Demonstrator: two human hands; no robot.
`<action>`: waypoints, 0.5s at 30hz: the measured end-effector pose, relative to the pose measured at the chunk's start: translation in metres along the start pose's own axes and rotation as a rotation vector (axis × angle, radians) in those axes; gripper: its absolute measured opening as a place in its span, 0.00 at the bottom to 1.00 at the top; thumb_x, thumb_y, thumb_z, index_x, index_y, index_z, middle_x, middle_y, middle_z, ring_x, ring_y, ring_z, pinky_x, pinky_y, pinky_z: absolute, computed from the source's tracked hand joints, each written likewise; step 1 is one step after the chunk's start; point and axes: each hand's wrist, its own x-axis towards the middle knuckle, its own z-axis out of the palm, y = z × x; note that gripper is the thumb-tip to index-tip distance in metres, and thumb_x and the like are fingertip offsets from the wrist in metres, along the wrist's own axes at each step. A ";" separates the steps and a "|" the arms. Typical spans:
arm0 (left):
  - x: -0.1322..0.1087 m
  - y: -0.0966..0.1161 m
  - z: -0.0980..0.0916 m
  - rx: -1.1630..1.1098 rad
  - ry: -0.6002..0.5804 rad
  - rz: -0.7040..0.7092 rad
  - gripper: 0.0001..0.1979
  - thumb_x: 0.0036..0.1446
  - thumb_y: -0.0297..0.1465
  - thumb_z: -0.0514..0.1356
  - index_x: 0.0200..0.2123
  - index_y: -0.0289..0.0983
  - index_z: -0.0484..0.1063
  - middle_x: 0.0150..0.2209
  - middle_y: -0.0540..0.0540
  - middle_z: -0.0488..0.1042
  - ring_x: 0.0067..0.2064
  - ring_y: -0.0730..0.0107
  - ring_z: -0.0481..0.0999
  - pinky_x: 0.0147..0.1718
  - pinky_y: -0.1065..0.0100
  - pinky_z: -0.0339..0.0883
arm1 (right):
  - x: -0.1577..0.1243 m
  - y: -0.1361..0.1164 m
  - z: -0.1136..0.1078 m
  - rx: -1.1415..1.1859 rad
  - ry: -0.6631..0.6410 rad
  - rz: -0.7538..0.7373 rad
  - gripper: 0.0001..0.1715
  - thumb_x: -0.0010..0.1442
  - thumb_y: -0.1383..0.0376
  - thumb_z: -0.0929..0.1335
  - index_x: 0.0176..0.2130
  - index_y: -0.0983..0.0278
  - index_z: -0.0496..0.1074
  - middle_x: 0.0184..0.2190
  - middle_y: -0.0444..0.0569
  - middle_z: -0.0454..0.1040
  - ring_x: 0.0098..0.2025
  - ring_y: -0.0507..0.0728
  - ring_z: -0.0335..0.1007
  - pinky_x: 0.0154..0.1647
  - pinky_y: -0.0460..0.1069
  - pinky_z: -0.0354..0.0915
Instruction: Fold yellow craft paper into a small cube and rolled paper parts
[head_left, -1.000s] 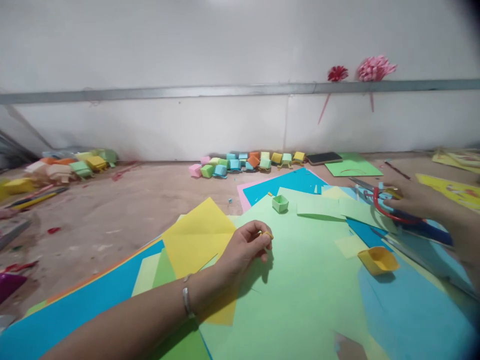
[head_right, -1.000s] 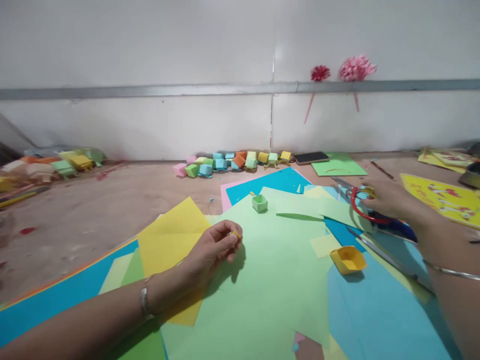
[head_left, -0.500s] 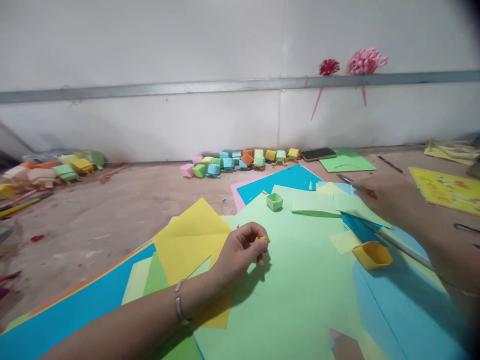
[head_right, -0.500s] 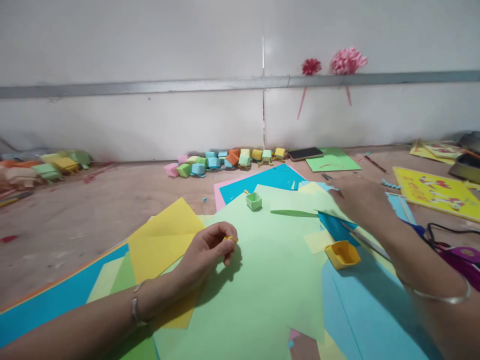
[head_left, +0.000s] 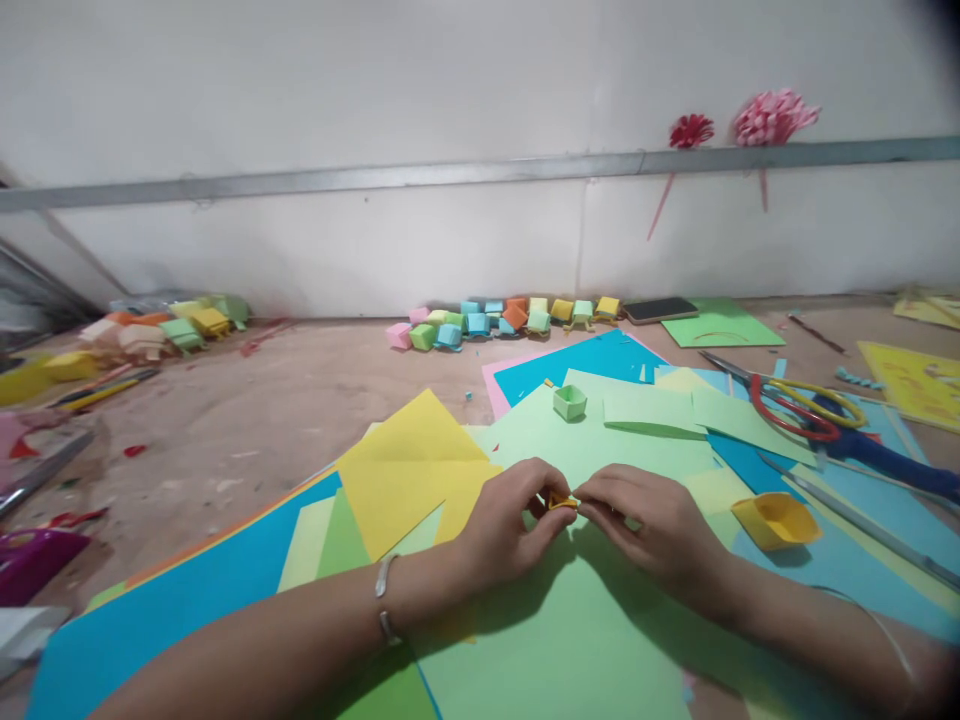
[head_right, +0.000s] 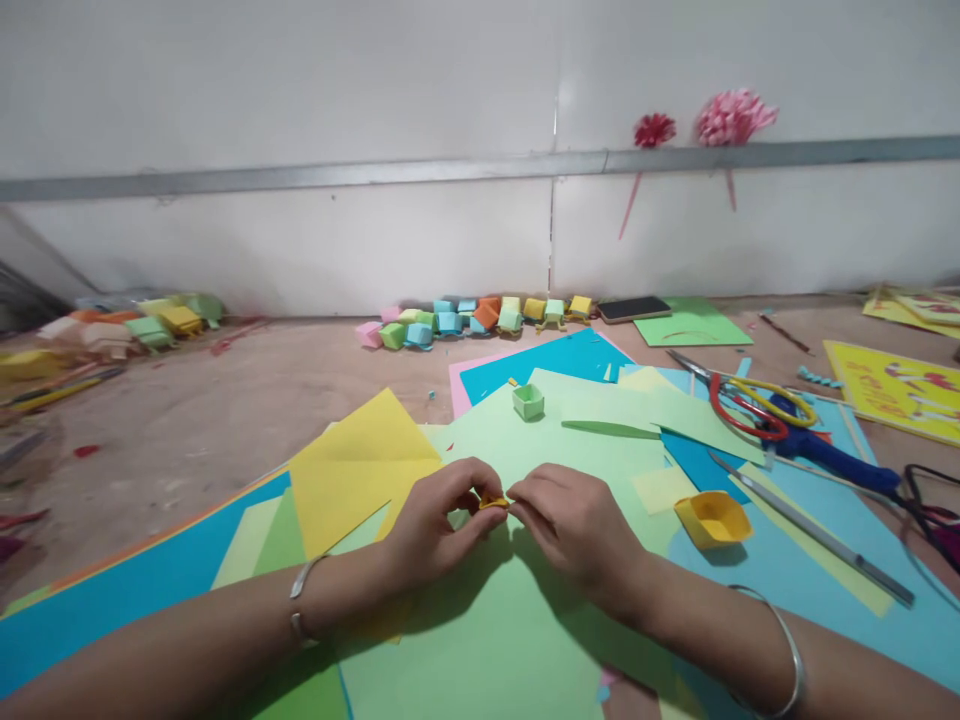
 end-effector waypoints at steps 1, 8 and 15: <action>0.000 0.000 0.000 -0.001 -0.004 -0.004 0.03 0.55 0.29 0.62 0.31 0.38 0.70 0.28 0.48 0.73 0.27 0.72 0.70 0.27 0.72 0.65 | -0.001 -0.001 0.000 0.016 0.001 0.000 0.09 0.65 0.71 0.64 0.36 0.65 0.73 0.28 0.49 0.76 0.29 0.52 0.71 0.29 0.45 0.66; -0.002 -0.002 0.003 -0.127 0.001 -0.069 0.07 0.52 0.27 0.64 0.32 0.38 0.68 0.29 0.50 0.72 0.26 0.74 0.71 0.26 0.73 0.66 | -0.003 -0.007 0.005 0.099 0.003 0.116 0.10 0.60 0.72 0.63 0.30 0.64 0.71 0.24 0.47 0.73 0.25 0.52 0.67 0.26 0.46 0.63; -0.001 0.000 0.002 -0.370 -0.019 -0.165 0.15 0.48 0.28 0.68 0.38 0.38 0.66 0.35 0.47 0.73 0.33 0.69 0.76 0.28 0.71 0.71 | 0.002 0.005 0.002 0.221 0.067 0.187 0.08 0.60 0.71 0.65 0.31 0.63 0.73 0.25 0.46 0.75 0.27 0.53 0.70 0.28 0.47 0.68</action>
